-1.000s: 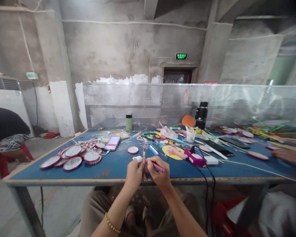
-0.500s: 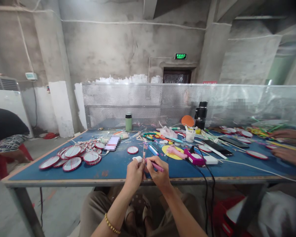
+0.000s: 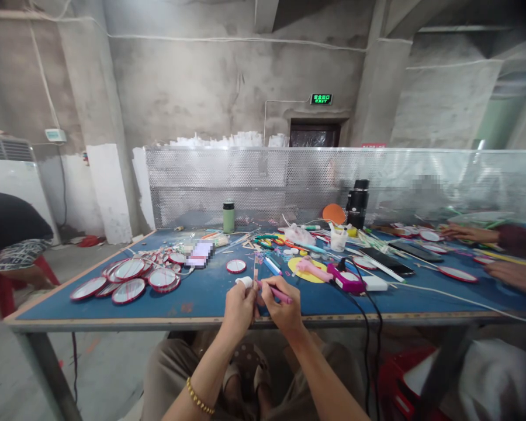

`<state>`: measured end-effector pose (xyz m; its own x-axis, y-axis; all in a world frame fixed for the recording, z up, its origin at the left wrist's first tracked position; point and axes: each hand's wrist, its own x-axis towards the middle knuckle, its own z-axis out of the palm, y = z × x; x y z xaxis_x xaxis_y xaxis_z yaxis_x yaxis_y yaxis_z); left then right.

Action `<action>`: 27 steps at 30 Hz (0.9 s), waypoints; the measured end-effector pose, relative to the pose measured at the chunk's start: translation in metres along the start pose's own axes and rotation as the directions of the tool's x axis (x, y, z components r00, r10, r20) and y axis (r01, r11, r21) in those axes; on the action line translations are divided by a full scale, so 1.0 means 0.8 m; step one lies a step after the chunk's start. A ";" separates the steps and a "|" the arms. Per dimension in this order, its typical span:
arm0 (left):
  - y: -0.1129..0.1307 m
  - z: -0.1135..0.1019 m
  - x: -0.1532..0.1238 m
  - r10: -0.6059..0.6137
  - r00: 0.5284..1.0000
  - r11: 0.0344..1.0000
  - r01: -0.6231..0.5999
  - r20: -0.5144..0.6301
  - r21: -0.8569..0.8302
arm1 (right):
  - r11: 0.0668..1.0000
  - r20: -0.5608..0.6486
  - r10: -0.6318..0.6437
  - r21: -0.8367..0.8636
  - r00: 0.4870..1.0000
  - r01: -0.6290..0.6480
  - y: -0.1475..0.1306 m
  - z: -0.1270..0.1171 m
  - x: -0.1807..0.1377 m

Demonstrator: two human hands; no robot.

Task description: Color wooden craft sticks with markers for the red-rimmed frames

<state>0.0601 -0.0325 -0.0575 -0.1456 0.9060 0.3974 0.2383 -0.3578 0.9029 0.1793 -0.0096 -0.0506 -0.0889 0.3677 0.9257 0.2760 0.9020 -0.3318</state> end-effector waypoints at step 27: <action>0.011 -0.002 -0.002 0.000 1.000 1.000 0.000 0.010 0.019 | 0.999 -0.036 0.011 -0.033 0.999 -0.013 -0.002 0.000 0.002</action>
<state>0.0607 -0.0376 -0.0501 -0.1360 0.9083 0.3957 0.2568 -0.3534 0.8995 0.1790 -0.0107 -0.0488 -0.0513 0.3697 0.9277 0.3088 0.8893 -0.3373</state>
